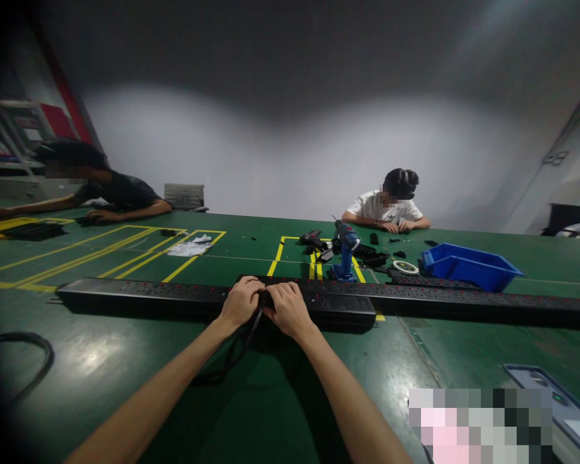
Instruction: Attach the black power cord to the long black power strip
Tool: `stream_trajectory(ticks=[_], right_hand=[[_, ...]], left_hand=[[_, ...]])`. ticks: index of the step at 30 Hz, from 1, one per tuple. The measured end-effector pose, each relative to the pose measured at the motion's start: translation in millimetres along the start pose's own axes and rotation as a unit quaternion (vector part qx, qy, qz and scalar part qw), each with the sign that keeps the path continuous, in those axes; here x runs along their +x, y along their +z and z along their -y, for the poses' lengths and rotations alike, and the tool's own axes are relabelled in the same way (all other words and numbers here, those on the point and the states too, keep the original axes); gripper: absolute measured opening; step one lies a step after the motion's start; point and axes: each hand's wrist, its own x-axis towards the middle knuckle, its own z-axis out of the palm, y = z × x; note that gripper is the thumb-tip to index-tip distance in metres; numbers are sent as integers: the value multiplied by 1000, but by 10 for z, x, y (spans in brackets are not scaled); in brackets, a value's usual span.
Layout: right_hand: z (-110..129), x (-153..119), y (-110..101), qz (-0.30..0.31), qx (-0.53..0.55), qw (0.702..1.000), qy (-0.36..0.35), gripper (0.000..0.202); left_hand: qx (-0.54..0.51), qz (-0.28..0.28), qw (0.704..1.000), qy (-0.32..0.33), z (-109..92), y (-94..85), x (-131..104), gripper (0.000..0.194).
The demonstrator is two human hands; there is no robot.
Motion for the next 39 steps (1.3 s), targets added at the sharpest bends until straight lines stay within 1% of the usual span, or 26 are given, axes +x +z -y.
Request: stream_trajectory(ticks=[7, 10, 13, 15, 17, 19, 20, 24, 29, 39], right_hand=[[-25, 66, 45, 22, -11, 1000, -7, 29], [-25, 74, 48, 26, -13, 1000, -6, 29], [-29, 73, 47, 27, 2, 1000, 10, 29], [-34, 72, 48, 23, 22, 999, 34, 32], [-37, 74, 51, 19, 38, 997, 61, 42], [-40, 78, 59, 21, 45, 996, 76, 49], [-41, 80, 63, 25, 48, 995, 79, 49], [-46, 85, 77, 39, 67, 993, 86, 40], [-33, 74, 58, 31, 77, 992, 91, 43], [4, 81, 69, 45, 75, 989, 116, 35]], left_hand=[[6, 10, 1000, -2, 2, -3, 0, 31], [7, 9, 1000, 2, 3, -6, 1, 31], [8, 11, 1000, 2, 9, -6, 6, 30], [7, 15, 1000, 3, 15, -6, 7, 30], [6, 18, 1000, 6, 18, -4, 7, 31], [6, 14, 1000, 6, 19, 1, 5, 31], [6, 10, 1000, 5, 19, 5, 3, 31], [9, -1, 1000, 2, 17, 26, -2, 31], [17, -5, 1000, -9, 9, 38, -3, 32], [15, -5, 1000, 2, 5, 14, -12, 31]])
